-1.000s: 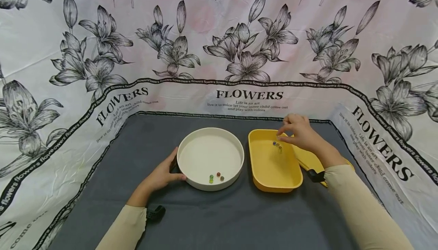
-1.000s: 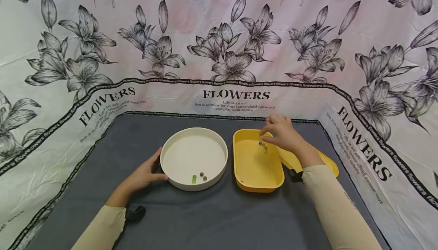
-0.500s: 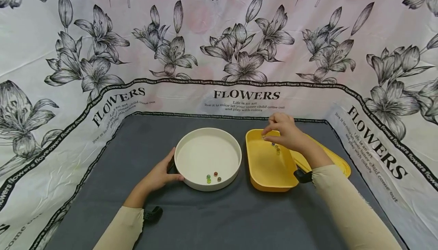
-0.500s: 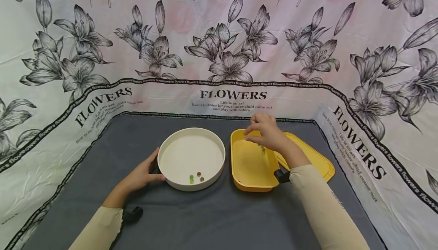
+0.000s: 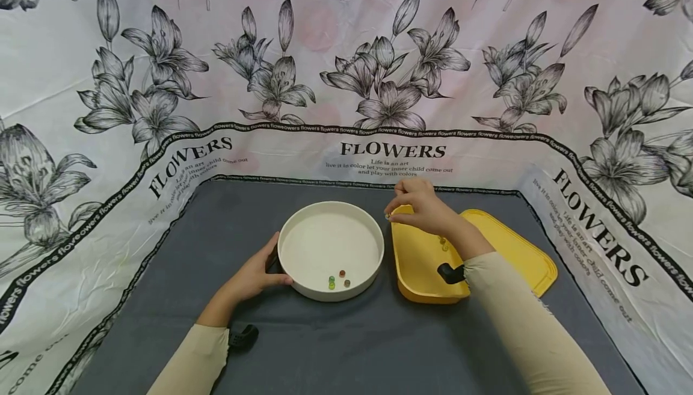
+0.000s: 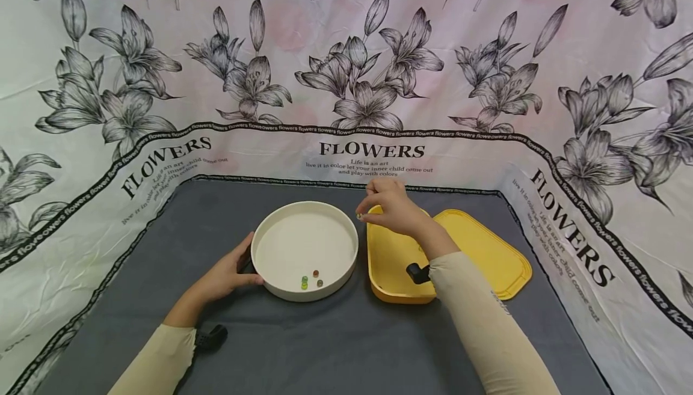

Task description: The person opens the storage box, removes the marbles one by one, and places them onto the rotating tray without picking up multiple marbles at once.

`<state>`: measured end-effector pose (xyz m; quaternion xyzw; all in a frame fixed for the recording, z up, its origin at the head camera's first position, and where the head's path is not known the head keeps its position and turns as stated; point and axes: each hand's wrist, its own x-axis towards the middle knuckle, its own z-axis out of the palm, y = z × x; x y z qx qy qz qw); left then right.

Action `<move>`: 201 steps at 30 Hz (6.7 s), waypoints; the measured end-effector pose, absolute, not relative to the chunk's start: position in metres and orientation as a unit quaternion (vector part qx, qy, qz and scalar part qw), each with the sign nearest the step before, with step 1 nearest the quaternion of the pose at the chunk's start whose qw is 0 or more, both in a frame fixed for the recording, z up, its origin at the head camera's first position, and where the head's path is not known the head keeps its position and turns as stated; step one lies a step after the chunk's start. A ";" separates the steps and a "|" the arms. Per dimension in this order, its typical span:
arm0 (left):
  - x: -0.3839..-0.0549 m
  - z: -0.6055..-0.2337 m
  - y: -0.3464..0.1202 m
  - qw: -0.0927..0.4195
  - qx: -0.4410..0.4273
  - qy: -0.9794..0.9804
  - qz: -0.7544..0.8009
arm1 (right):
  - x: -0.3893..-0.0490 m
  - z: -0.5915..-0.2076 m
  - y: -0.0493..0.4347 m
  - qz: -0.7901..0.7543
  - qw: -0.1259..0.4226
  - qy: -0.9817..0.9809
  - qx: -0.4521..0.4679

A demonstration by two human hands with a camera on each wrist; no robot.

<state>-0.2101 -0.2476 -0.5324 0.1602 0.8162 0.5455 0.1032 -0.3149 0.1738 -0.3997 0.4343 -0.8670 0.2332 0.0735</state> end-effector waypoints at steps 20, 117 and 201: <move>-0.208 -0.529 -0.247 0.099 0.150 0.825 0.536 | -0.325 -0.415 0.096 0.204 0.022 -0.869 0.450; -0.209 -0.532 -0.246 0.100 0.145 0.828 0.532 | -0.295 -0.436 0.276 0.059 -0.030 -0.929 0.364; -0.211 -0.532 -0.245 0.087 0.151 0.831 0.528 | -0.282 -0.416 0.260 0.308 0.040 -0.899 0.310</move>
